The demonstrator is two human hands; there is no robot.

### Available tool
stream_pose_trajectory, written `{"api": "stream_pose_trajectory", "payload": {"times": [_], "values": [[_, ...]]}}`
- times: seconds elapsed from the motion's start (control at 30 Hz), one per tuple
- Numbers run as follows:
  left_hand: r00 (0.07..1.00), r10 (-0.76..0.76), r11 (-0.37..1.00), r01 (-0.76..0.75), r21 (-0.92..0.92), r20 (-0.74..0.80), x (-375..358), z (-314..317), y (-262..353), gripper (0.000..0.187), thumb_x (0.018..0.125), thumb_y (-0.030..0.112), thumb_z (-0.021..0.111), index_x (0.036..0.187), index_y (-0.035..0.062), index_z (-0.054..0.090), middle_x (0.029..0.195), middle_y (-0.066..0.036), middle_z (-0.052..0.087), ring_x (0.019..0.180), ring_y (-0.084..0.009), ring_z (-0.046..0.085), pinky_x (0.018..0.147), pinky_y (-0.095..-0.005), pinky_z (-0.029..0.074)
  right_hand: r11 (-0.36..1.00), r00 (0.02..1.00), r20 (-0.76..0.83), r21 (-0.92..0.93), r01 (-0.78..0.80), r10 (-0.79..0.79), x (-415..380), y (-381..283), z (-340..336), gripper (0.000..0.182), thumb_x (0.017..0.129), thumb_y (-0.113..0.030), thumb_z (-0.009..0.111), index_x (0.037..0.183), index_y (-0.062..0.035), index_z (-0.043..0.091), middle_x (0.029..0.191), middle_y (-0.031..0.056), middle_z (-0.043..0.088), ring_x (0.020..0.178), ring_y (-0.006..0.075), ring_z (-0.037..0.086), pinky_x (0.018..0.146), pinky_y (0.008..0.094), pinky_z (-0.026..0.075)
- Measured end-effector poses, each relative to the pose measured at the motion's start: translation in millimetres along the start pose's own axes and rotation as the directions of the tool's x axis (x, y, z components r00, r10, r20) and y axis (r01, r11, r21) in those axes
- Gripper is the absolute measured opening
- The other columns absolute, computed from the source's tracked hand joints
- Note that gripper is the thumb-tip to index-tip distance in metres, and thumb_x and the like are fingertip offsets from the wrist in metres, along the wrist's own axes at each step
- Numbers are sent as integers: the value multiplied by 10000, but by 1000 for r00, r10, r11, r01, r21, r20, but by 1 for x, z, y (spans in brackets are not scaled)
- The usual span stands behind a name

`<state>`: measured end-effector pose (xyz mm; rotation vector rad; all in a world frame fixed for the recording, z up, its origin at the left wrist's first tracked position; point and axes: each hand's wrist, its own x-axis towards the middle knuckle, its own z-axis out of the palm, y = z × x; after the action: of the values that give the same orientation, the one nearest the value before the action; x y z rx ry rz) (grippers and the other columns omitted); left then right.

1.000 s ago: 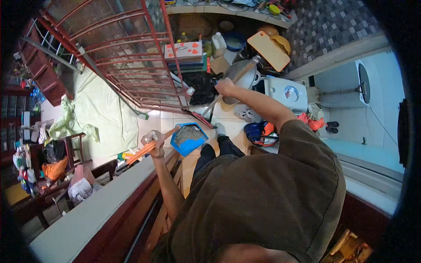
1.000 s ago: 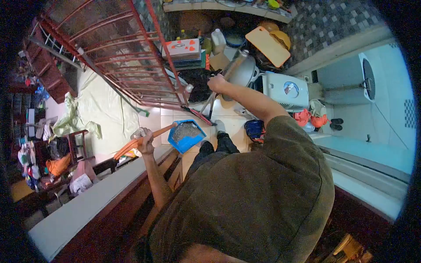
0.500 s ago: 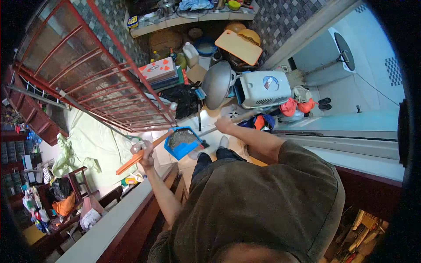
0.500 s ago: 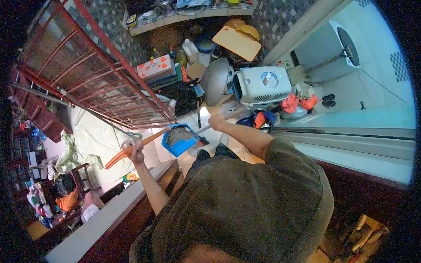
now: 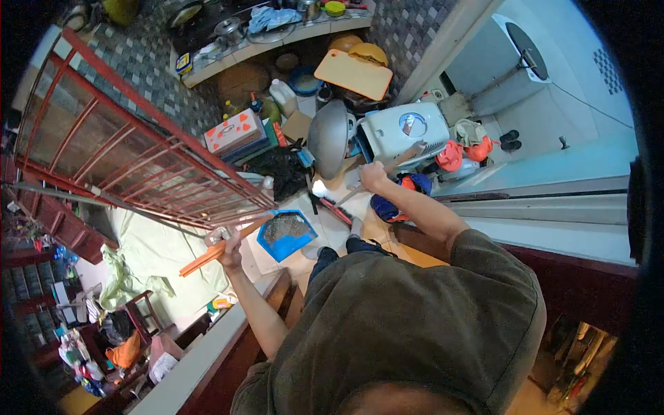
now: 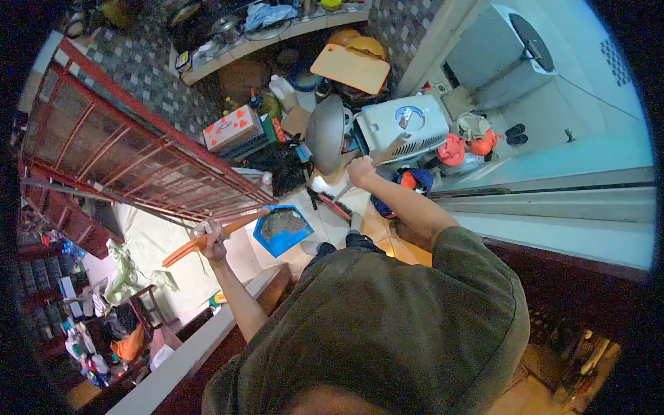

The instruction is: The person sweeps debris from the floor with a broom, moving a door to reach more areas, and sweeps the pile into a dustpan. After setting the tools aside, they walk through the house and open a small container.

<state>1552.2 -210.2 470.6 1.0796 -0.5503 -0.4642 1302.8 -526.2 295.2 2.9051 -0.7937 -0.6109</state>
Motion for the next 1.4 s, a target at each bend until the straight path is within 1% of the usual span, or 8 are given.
{"api": "stream_pose_trajectory", "payload": {"times": [0.47, 0.7, 1.03, 1.1, 1.13, 1.2, 1.27, 1.4], "values": [[993, -87, 996, 89, -22, 85, 8, 54, -36, 233, 642, -3, 573, 733, 76, 374, 558, -31, 365, 413, -96, 306, 366, -226, 242, 904, 998, 44, -428, -13, 35, 56, 94, -22, 219, 826, -206, 486, 915, -141, 675, 972, 93, 614, 1034, 304, 500, 964, 532, 224], [977, -180, 980, 187, -60, 112, 13, 90, -60, 280, 603, -26, 616, 677, 84, 370, 562, 5, 358, 442, -69, 313, 382, -192, 228, 964, 905, -383, 250, -94, 187, 17, 87, 35, 277, 767, -138, 491, 1000, -3, 556, 940, 203, 561, 963, 363, 519, 844, 466, 409], [837, -421, 907, 398, 139, 350, 18, 127, -146, 205, 678, 12, 648, 634, 76, 458, 562, 3, 492, 503, -82, 446, 484, -208, 401, 442, 909, -89, 890, -111, 408, -115, 61, 33, 252, 694, -145, 572, 885, 16, 540, 787, 214, 572, 753, 356, 575, 673, 408, 458], [751, 17, 661, -504, 557, 660, 7, 109, -193, 68, 733, 44, 631, 782, 40, 584, 687, -64, 646, 553, -92, 535, 505, -219, 415, 413, 925, -114, 909, -50, 363, -130, 53, 11, 293, 692, -164, 579, 916, 23, 546, 811, 231, 570, 775, 361, 579, 694, 404, 460], [750, 13, 665, -501, 555, 662, 6, 119, -194, 68, 733, 44, 631, 782, 40, 584, 687, -64, 646, 553, -92, 535, 505, -219, 415, 492, 889, -296, 866, 95, 350, -135, 48, -2, 339, 705, -183, 593, 966, 26, 539, 828, 243, 570, 801, 366, 581, 714, 405, 459], [794, 78, 860, -360, 362, 603, 7, 156, -181, 177, 770, 56, 618, 941, 12, 603, 852, -127, 666, 631, -107, 613, 515, -234, 441, 586, 758, -526, 775, 239, 387, -125, 35, -3, 358, 729, -206, 599, 990, 28, 523, 783, 212, 566, 733, 326, 583, 666, 383, 457], [782, -486, 870, 392, 298, 390, 4, 161, -190, 118, 832, 110, 567, 871, 0, 586, 747, -117, 667, 667, -138, 642, 599, -244, 468, 456, 844, -416, 857, 239, 339, -124, 31, -35, 352, 739, -214, 603, 983, 26, 518, 744, 194, 553, 687, 298, 570, 636, 369, 450], [812, -413, 862, 203, 464, 412, 2, 146, -210, 136, 820, 103, 594, 828, -15, 527, 696, -93, 614, 609, -208, 649, 580, -233, 450, 288, 937, -257, 940, 185, 237, -117, 36, -59, 315, 749, -216, 611, 940, 11, 508, 639, 150, 503, 583, 226, 519, 563, 334, 423]]}}
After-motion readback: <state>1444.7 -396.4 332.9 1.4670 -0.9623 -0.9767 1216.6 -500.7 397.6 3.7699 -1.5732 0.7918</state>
